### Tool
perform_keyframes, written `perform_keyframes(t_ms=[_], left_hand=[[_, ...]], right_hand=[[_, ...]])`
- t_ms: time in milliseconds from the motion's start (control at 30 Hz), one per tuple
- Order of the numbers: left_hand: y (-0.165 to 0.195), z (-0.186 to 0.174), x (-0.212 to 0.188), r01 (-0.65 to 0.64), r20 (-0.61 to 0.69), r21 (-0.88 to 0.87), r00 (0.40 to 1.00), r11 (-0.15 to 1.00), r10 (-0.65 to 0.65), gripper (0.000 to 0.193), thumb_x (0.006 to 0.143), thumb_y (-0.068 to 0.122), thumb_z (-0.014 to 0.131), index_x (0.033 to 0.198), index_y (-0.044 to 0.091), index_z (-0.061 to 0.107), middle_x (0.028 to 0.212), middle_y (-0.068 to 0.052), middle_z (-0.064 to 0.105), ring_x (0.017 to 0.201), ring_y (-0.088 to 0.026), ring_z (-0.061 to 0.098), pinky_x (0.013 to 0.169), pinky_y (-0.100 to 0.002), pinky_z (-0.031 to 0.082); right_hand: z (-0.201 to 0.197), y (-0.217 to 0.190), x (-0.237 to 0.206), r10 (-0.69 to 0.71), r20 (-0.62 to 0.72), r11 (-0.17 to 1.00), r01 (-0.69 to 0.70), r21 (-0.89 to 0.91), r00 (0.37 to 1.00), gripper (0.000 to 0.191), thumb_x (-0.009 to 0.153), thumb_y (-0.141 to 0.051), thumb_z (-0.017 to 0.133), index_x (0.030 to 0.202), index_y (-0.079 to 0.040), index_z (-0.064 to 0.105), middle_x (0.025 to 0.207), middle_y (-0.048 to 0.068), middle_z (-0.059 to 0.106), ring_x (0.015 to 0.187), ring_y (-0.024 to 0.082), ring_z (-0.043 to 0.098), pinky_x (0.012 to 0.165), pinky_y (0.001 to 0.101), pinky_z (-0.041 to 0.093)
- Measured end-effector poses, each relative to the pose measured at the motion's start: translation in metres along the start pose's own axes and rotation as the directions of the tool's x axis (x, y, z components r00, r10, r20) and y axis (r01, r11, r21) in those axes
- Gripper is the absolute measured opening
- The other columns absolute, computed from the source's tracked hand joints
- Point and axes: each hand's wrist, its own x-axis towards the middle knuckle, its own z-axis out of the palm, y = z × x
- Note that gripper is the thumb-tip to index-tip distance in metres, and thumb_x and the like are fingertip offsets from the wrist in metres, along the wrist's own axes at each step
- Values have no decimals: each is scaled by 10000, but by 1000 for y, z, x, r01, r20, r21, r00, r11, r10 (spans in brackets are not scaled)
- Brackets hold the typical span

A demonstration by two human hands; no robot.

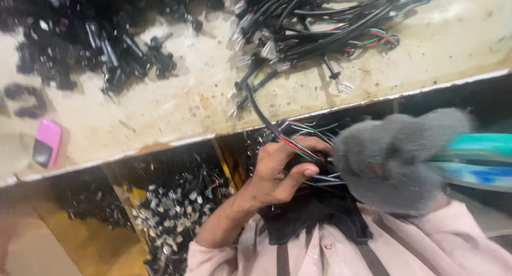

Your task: The person repeatedly picks up black insulated wires from a pile on a workbench, uses pliers to strip the insulation from the ends, and places the stripped wires into a bin below. The process is repeated continuously throughout the clip.

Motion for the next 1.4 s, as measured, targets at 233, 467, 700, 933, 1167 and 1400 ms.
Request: perform_keyframes(t_ms=[233,467,700,933,1167,1400], left_hand=[[24,3,12,14,230,663,947,748,-222,654,936,169,668,1529,-3,452,1175,-244,715,944,-364,727,730,-416,579],[41,-74,39,76,193,953,598,295,-778,291,1055,430,579,1291,284,670,869,-106,728,785,-325,700,661,-485,526],[-93,-177,130,474,-433,881,803,1,410,652,930,194,778,1453,31,425,1160,-197,662,986,-326,693,719,-392,610],[-105,-170,78,467,-479,877,868,112,134,577,919,188,765,1421,55,515,1053,-185,710,867,-282,719,645,-375,594],[-67,-141,58,235,-489,647,858,725,159,404,1049,275,698,1351,69,527,1122,-117,695,1019,-231,708,831,-360,564],[-8,-38,-10,184,-71,-499,965,847,-252,741,1038,658,527,1297,-31,612,908,-64,631,773,-88,564,700,-214,443]], right_hand=[[6,25,69,-210,-82,903,161,-398,974,70,962,-50,590,1020,-16,570,917,76,609,770,206,599,667,339,519],[-19,33,105,151,223,122,206,-971,963,263,905,-165,798,1064,-28,640,911,179,656,659,278,671,511,387,555],[-38,61,82,197,311,205,271,-941,930,405,802,-91,739,1183,-43,609,857,185,681,678,374,697,591,471,564],[-28,40,86,358,-146,808,-384,-446,922,289,854,11,683,1127,-21,594,845,122,696,658,209,677,535,378,549],[1,38,15,-1,26,930,11,-368,1000,287,820,57,748,1059,-42,623,920,103,687,750,162,688,597,282,591],[14,46,31,269,-237,950,-217,224,934,190,809,23,643,991,-18,608,827,100,673,635,128,630,537,245,513]])
